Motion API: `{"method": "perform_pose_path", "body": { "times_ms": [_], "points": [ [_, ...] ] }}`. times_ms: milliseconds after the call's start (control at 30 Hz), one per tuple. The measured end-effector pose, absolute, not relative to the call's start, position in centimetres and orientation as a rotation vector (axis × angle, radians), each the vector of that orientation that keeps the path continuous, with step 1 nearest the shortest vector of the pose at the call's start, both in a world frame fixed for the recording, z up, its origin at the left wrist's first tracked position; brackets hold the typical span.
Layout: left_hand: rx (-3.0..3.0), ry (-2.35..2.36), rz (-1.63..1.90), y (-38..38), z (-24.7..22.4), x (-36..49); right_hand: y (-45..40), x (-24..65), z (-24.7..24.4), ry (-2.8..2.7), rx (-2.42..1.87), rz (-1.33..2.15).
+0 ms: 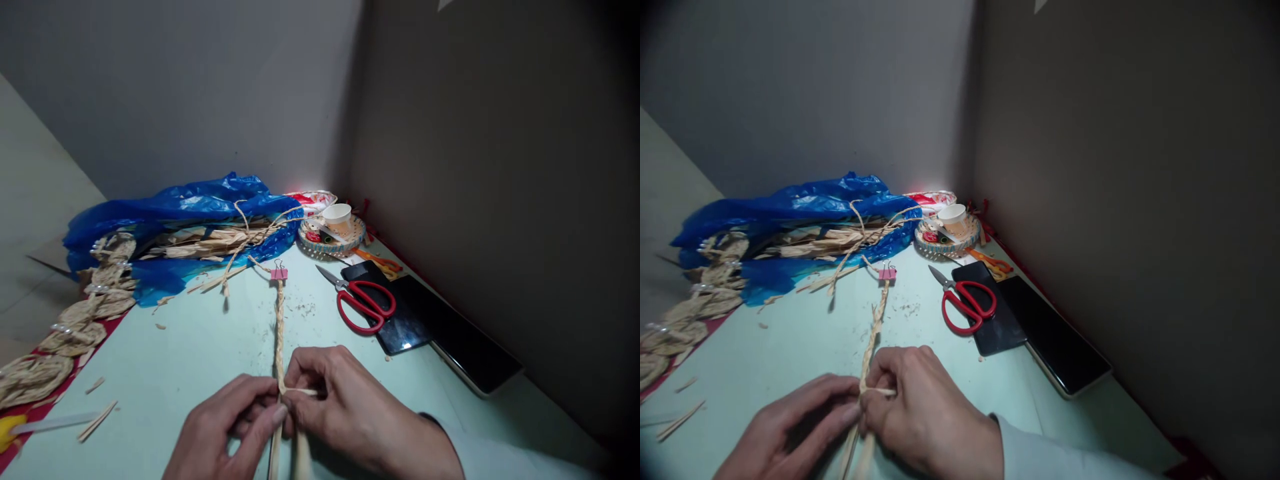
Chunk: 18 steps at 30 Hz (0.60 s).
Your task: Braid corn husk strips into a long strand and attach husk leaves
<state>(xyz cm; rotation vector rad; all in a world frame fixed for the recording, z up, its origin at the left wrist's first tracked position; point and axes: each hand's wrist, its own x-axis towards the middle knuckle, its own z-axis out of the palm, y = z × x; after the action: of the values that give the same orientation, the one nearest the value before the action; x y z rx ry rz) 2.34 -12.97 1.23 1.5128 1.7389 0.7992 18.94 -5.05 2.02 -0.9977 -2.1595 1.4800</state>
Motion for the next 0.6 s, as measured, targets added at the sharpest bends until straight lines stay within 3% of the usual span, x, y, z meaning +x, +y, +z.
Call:
{"method": "perform_pose_path", "body": {
  "times_ms": [233, 467, 600],
  "points": [
    [1.009, 1.357, 0.850, -11.5, 1.8, 3.1, -5.1, 19.5, 2.3, -2.286, -0.897, 1.322],
    [0.806, 1.279, 0.928, -11.4, 0.4, 3.3, -6.0, 19.8, 3.5, -2.471, -1.170, 1.153],
    [0.698, 1.284, 0.908, -11.6, 0.6, 3.0, -6.3, 19.5, 2.6, -2.634, -1.021, 0.896]
  ]
}}
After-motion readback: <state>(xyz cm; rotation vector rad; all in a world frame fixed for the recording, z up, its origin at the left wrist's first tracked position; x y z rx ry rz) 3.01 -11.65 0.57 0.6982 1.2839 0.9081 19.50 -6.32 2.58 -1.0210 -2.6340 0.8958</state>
